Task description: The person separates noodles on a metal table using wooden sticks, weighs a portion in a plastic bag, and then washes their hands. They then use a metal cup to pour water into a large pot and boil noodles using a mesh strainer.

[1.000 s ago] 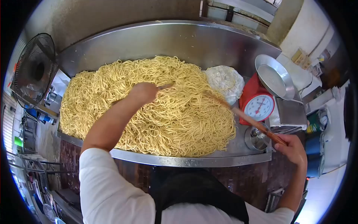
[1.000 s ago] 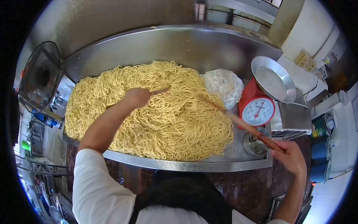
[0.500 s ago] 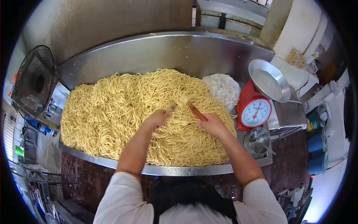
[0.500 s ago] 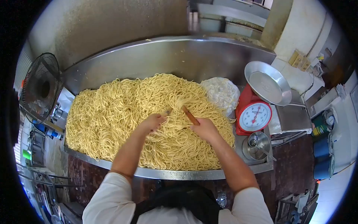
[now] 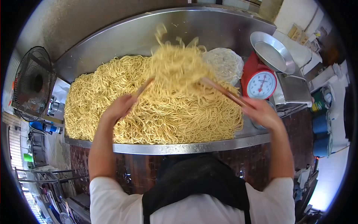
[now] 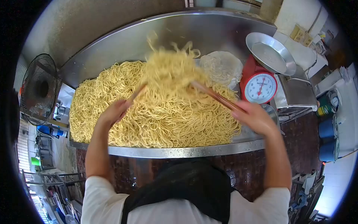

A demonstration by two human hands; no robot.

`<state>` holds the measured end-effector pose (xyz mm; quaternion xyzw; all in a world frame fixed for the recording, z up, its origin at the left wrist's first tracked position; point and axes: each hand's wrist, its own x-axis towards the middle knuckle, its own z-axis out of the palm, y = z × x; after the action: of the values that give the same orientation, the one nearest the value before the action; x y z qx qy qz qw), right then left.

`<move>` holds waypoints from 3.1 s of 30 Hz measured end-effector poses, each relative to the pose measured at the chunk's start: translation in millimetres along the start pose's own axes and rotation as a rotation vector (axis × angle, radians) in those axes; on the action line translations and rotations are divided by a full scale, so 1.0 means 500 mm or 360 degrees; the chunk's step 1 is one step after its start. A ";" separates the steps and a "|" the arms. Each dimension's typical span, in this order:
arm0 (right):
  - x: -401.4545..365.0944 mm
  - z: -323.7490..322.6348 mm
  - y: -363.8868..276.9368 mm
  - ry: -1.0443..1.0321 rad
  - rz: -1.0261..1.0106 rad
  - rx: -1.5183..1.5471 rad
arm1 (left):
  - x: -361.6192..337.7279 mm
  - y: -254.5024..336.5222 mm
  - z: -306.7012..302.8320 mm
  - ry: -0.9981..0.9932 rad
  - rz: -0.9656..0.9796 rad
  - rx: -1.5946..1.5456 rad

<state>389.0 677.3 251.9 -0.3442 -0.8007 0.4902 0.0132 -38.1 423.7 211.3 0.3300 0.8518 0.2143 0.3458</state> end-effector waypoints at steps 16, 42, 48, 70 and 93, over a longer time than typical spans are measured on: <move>0.317 0.221 -0.216 0.0146 -0.0389 -0.1464 | 0.177 -0.018 -0.001 0.0141 -0.0126 0.0669; 0.119 0.025 -0.042 -0.0158 -0.0324 -0.1244 | -0.109 0.079 0.048 -0.0517 0.0007 0.0949; -0.247 -0.315 -0.030 0.0314 0.0243 -0.0260 | -0.318 0.047 -0.179 0.0092 -0.0744 0.0069; -0.211 -0.325 0.008 0.0264 -0.0044 -0.0757 | -0.298 -0.011 -0.083 -0.0592 -0.0743 0.0281; -0.342 -0.356 0.025 0.0112 0.0419 -0.0415 | -0.275 0.091 -0.180 0.0111 -0.0689 0.0327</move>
<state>590.0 722.6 388.3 -0.4618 -0.8045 0.3673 -0.0678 -10.2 345.1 360.0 0.1657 0.9315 0.0586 0.3186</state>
